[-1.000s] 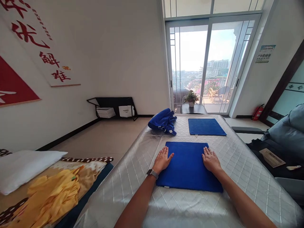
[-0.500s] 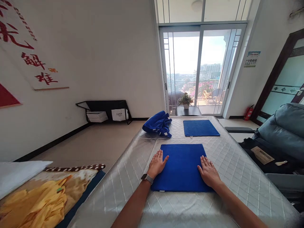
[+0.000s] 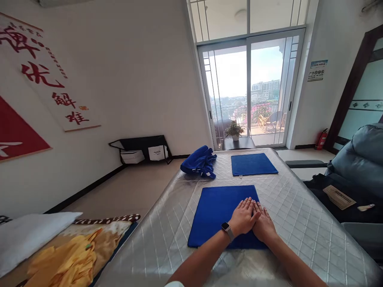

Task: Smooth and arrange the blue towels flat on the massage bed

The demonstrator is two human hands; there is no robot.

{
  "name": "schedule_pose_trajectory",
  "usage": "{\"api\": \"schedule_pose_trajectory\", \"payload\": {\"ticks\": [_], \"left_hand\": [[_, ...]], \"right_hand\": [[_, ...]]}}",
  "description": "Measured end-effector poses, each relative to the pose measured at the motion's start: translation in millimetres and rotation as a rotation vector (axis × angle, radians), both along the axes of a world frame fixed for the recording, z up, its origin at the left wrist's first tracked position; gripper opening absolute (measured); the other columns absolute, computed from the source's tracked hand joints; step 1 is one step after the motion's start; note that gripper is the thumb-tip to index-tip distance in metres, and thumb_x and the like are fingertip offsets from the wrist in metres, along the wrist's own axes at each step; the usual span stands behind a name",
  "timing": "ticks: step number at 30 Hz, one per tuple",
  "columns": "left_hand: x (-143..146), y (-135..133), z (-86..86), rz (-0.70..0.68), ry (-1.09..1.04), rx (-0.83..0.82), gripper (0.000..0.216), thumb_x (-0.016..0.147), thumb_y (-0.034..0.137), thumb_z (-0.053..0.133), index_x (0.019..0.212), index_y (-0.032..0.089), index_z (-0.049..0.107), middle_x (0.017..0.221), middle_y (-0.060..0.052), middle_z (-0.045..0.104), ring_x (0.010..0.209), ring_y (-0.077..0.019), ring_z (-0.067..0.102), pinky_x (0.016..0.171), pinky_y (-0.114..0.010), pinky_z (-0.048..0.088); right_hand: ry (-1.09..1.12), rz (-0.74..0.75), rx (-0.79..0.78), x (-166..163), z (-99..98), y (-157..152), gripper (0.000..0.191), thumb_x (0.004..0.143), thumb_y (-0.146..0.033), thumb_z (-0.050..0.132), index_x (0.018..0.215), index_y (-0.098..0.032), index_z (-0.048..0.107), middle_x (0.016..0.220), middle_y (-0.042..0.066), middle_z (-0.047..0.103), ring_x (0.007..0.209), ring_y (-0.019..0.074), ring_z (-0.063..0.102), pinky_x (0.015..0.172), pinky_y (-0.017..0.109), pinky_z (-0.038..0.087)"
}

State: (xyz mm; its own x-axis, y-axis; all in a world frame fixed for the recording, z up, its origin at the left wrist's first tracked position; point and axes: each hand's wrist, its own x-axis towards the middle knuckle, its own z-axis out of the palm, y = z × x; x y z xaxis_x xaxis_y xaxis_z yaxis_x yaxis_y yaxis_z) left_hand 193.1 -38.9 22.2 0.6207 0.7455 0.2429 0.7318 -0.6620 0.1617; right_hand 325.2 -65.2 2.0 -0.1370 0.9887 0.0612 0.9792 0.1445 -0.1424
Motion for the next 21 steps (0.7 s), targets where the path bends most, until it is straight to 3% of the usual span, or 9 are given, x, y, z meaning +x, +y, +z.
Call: {"api": "schedule_pose_trajectory", "payload": {"ticks": [4, 8, 15, 21], "left_hand": [[-9.9, 6.3, -7.8, 0.042, -0.001, -0.018, 0.069, 0.104, 0.053, 0.010, 0.157, 0.014, 0.028, 0.160, -0.012, 0.034, 0.151, -0.0226, 0.024, 0.122, -0.044, 0.025], [-67.3, -0.3, -11.2, 0.168, 0.032, -0.026, 0.073, 0.102, 0.059, 0.013, 0.157, 0.013, 0.028, 0.162, -0.012, 0.030, 0.151, -0.0238, 0.022, 0.123, -0.044, 0.022], [-180.6, -20.0, -12.6, 0.475, 0.076, -0.104, 0.080, 0.101, 0.064, 0.011, 0.157, 0.010, 0.026, 0.163, -0.013, 0.025, 0.152, -0.0249, 0.021, 0.124, -0.045, 0.020], [-224.1, -44.5, -15.7, 0.559, 0.087, -0.097, 0.081, 0.100, 0.065, 0.018, 0.156, 0.007, 0.027, 0.161, -0.017, 0.028, 0.150, -0.0284, 0.025, 0.122, -0.047, 0.024]], "right_hand": [[0.007, -0.017, 0.000, 0.1, 0.3, 1.6, 0.065, 0.097, -0.034, 0.027, 0.158, -0.012, 0.025, 0.165, 0.006, 0.020, 0.153, 0.0224, 0.011, 0.124, 0.044, 0.010], [0.025, -0.024, -0.012, -0.8, 3.5, 2.3, 0.070, 0.099, -0.046, 0.023, 0.157, -0.008, 0.025, 0.164, 0.009, 0.019, 0.153, 0.0240, 0.012, 0.124, 0.045, 0.010], [0.044, -0.021, -0.017, -0.2, 4.7, 3.0, 0.071, 0.099, -0.048, 0.022, 0.157, -0.008, 0.025, 0.165, 0.009, 0.019, 0.153, 0.0238, 0.011, 0.124, 0.045, 0.008], [0.050, -0.013, 0.042, -0.9, 7.3, -3.5, 0.068, 0.099, -0.046, 0.024, 0.156, -0.008, 0.030, 0.163, 0.011, 0.026, 0.152, 0.0249, 0.016, 0.123, 0.046, 0.012]]}}
